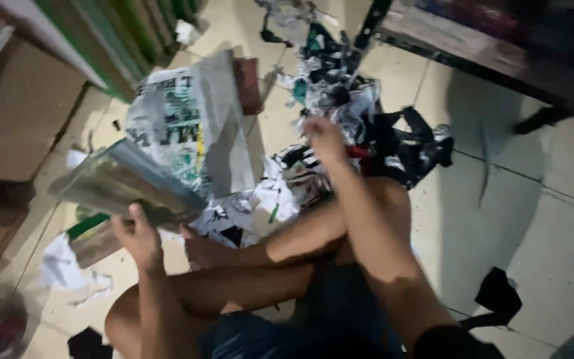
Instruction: Cleaning ink off a screen printing squeegee using small scraps of fabric.
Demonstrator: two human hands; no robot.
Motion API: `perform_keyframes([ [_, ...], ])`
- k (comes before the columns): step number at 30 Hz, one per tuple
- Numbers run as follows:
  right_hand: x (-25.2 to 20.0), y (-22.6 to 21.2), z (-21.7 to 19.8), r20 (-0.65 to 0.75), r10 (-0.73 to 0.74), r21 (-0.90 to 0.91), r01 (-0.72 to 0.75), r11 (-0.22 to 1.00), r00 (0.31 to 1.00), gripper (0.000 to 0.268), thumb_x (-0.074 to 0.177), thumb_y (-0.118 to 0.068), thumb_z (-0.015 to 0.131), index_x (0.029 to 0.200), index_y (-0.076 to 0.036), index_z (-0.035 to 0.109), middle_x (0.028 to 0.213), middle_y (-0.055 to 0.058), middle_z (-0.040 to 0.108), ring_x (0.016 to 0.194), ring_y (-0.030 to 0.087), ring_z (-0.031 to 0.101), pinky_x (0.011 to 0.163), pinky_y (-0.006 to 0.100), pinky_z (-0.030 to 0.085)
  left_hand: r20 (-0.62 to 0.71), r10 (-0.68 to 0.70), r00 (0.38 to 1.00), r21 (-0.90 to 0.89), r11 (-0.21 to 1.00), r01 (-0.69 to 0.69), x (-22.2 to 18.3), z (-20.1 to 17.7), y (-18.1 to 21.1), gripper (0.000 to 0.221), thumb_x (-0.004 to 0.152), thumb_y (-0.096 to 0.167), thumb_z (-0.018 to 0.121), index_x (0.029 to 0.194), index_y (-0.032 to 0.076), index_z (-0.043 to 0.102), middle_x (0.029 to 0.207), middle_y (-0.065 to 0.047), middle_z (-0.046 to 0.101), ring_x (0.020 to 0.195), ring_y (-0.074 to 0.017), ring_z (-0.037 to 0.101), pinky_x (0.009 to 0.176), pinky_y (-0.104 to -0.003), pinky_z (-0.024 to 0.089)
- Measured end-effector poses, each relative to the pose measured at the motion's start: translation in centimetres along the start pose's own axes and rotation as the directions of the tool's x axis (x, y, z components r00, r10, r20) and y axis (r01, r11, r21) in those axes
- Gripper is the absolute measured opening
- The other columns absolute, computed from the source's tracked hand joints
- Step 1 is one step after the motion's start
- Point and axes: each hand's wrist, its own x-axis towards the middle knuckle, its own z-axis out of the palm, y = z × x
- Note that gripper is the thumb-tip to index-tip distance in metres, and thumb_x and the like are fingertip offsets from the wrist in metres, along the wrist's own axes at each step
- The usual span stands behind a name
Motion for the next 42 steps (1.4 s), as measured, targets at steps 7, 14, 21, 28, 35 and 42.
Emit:
perform_keyframes([
  [7, 8.4, 3.0, -10.1, 0.043, -0.234, -0.429, 0.23, 0.874, 0.971, 0.01, 0.095, -0.029, 0.075, 0.102, -0.026, 0.08, 0.1, 0.008, 0.077, 0.095, 0.039, 0.072, 0.08, 0.044, 0.06, -0.052, 0.588, 0.807, -0.217, 0.782, -0.584, -1.2, 1.0, -1.8, 0.036, 0.118, 0.026, 0.051, 0.135, -0.005, 0.054, 0.117, -0.034, 0.059, 0.11, -0.0655, 0.053, 0.09, -0.061, 0.05],
  [14, 7.2, -1.1, -8.5, 0.155, 0.147, -0.54, -0.041, 0.841, 0.977, 0.016, 0.095, -0.024, 0.072, 0.104, -0.017, 0.081, 0.106, 0.002, 0.079, 0.087, 0.022, 0.073, 0.071, 0.037, 0.059, -0.109, 0.702, 0.703, -0.171, 0.684, -0.709, -4.5, 0.3, 2.4, 0.041, 0.11, 0.034, 0.045, 0.117, -0.004, 0.058, 0.112, -0.018, 0.061, 0.108, -0.0261, 0.056, 0.096, -0.041, 0.047],
  [21, 5.5, 0.4, -6.6, 0.039, 0.021, -0.545, 0.004, 0.838, 0.999, 0.023, 0.099, -0.022, 0.064, 0.098, -0.005, 0.079, 0.097, 0.02, 0.077, 0.095, 0.041, 0.074, 0.087, 0.055, 0.059, -0.081, 0.645, 0.76, -0.25, 0.725, -0.642, -7.9, 7.0, 15.9, 0.048, 0.112, 0.043, 0.05, 0.129, -0.002, 0.055, 0.12, -0.027, 0.061, 0.113, -0.0389, 0.06, 0.098, -0.052, 0.046],
  [28, 7.2, 4.5, -4.1, 0.037, 0.185, -0.614, -0.124, 0.78, 0.982, 0.022, 0.093, -0.025, 0.067, 0.1, -0.009, 0.079, 0.1, 0.014, 0.077, 0.101, 0.034, 0.075, 0.082, 0.05, 0.061, -0.097, 0.698, 0.71, -0.278, 0.665, -0.693, -12.0, 13.6, 20.8, 0.043, 0.114, 0.026, 0.053, 0.137, -0.01, 0.05, 0.131, -0.041, 0.054, 0.123, -0.0294, 0.047, 0.107, -0.058, 0.039],
  [35, 7.7, 3.9, -2.8, 0.004, 0.22, -0.614, -0.172, 0.77, 0.975, 0.032, 0.102, -0.023, 0.055, 0.099, 0.0, 0.076, 0.097, 0.019, 0.077, 0.097, 0.038, 0.076, 0.082, 0.052, 0.062, -0.095, 0.669, 0.737, -0.352, 0.67, -0.653, -12.1, 13.3, 17.8, 0.038, 0.112, 0.033, 0.051, 0.134, 0.002, 0.055, 0.127, -0.024, 0.063, 0.122, -0.0172, 0.047, 0.107, -0.048, 0.044],
  [42, -3.2, -14.4, -11.9, 0.73, 0.103, -0.328, 0.214, 0.92, 0.676, 0.037, 0.094, -0.035, 0.068, 0.108, -0.003, 0.079, 0.118, 0.03, 0.072, 0.119, 0.052, 0.063, 0.108, 0.057, 0.047, -0.111, 0.592, 0.798, -0.322, 0.739, -0.592, -13.7, 10.1, 17.9, 0.04, 0.113, 0.037, 0.046, 0.127, 0.001, 0.055, 0.12, -0.026, 0.066, 0.112, -0.0168, 0.054, 0.097, -0.045, 0.046],
])
